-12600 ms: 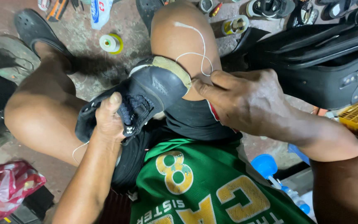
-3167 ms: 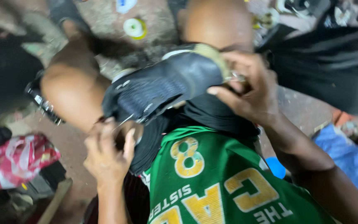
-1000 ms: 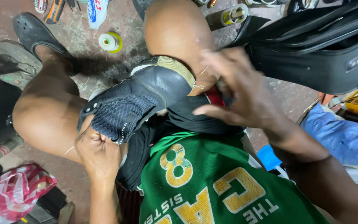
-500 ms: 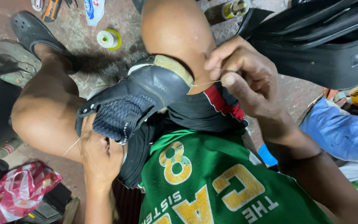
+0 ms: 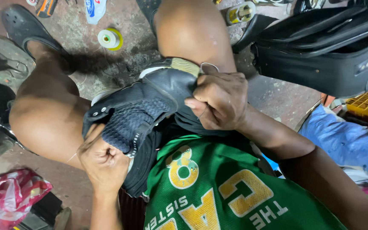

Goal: The person sits on the floor and sews the sole of a black shoe using a needle and white thread. They repeatedly pass the needle through the sole and pull the thread tight to secure the stitching.

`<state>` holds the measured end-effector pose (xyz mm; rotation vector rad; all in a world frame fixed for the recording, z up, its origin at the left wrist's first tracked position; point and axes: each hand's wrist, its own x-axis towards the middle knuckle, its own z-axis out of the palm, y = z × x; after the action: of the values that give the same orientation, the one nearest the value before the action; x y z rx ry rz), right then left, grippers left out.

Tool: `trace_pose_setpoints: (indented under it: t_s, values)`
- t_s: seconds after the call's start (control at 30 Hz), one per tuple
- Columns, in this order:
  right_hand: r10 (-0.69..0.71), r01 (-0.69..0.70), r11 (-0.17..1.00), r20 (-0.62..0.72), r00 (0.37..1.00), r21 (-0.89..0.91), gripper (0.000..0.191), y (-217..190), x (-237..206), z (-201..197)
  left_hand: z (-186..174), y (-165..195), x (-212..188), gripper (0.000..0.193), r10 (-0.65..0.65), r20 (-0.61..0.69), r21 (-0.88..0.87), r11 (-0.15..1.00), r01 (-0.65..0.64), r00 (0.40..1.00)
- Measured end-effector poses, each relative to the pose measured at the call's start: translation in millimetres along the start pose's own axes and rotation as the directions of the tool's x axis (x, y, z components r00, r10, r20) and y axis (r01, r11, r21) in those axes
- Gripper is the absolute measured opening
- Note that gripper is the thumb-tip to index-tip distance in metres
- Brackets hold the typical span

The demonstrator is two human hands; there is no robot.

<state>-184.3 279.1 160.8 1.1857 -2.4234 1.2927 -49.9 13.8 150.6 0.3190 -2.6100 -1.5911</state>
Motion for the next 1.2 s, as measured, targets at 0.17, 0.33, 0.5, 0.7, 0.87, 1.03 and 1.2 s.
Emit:
trace_pose_setpoints:
  t_s: [0.17, 0.33, 0.5, 0.7, 0.87, 1.03, 1.2]
  values:
    - [-0.001, 0.007, 0.989, 0.039, 0.999, -0.149, 0.021, 1.9, 5.0, 13.0, -14.3, -8.8, -1.8, 0.037, -0.001, -0.005, -0.073, 0.997, 0.000, 1.000]
    - [0.195, -0.188, 0.976, -0.061, 0.979, 0.107, 0.014, 2.5, 4.2, 1.6, -19.7, -9.8, 3.2, 0.036, -0.052, 0.017, -0.080, 0.995, 0.053, 0.999]
    - [0.318, -0.254, 0.839, -0.053, 0.947, 0.482, 0.020, 10.5, -6.2, 7.1, -23.0, -1.4, 0.1, 0.028, -0.131, 0.028, -0.097, 0.986, 0.133, 0.991]
    - [0.412, -0.269, 0.538, 0.029, 0.911, 0.799, 0.019, 11.8, -7.9, -6.2, -11.7, -6.2, 4.0, 0.043, -0.033, 0.202, -0.234, 0.969, 0.081, 0.979]
    - [0.403, -0.273, 0.471, 0.070, 0.912, 0.839, 0.022, 11.0, -7.5, -17.8, 44.6, -49.0, 26.2, 0.050, -0.208, 0.454, -0.876, 0.074, 0.477, 0.866]
    - [0.722, -0.402, 0.388, -0.002, 0.692, 0.829, 0.029, 37.4, -16.1, -43.5, 53.9, -53.3, 41.2, 0.056, -0.306, 0.521, -0.824, 0.063, 0.563, 0.797]
    - [0.749, -0.461, 0.504, -0.104, 0.654, 0.730, 0.038, 63.3, -34.3, -76.4, 51.3, -26.7, 63.9, 0.047, -0.448, 0.502, -0.803, 0.076, 0.591, 0.740]
